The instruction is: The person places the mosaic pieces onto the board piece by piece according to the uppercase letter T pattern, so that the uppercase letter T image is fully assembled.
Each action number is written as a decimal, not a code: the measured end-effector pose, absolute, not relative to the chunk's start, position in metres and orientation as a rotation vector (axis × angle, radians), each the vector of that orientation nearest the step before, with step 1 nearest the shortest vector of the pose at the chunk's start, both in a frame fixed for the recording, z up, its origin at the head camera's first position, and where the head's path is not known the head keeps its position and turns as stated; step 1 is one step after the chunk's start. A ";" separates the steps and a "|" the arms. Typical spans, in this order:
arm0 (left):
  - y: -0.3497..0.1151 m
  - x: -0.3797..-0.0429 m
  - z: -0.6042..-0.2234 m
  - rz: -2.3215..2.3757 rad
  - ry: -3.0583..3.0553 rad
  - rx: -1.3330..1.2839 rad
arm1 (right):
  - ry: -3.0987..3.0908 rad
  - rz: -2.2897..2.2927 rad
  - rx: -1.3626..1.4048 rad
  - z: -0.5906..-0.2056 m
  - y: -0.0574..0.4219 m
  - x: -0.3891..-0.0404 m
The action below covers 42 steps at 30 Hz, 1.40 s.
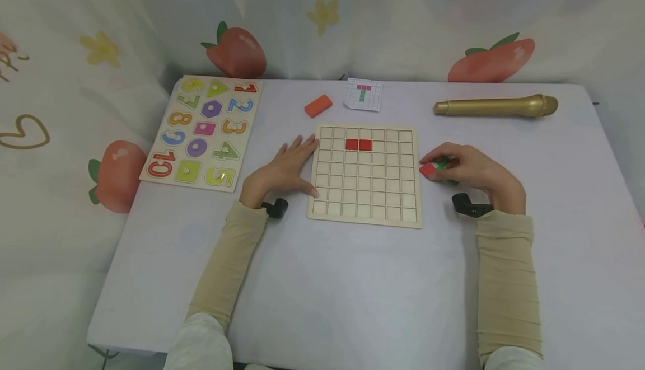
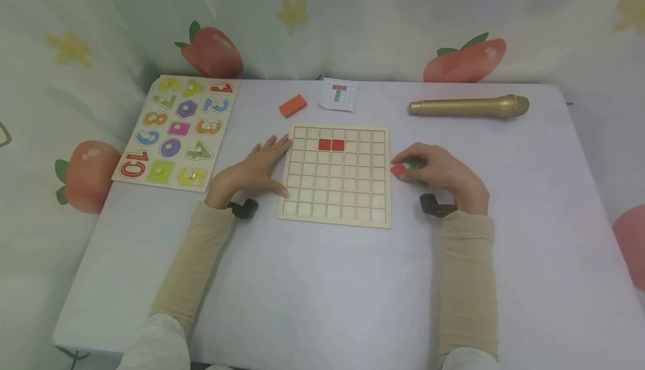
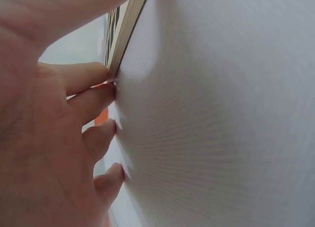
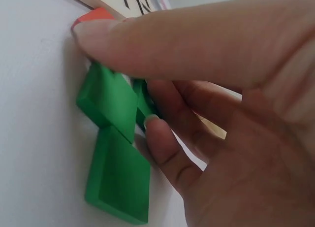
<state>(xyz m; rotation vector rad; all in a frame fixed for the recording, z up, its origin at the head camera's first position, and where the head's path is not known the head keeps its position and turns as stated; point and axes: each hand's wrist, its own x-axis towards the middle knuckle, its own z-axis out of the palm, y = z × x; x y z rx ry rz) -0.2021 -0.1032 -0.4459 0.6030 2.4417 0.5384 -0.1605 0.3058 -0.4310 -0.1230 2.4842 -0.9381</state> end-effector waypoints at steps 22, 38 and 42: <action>-0.102 -0.202 -0.442 0.528 2.441 0.593 | 2.495 -1.025 -0.127 -0.432 0.305 -0.159; -0.102 -0.201 -0.441 0.517 2.448 0.598 | 2.468 -0.987 -0.096 -0.430 0.303 -0.159; -0.102 -0.201 -0.442 0.522 2.444 0.599 | 2.475 -0.993 -0.100 -0.428 0.302 -0.158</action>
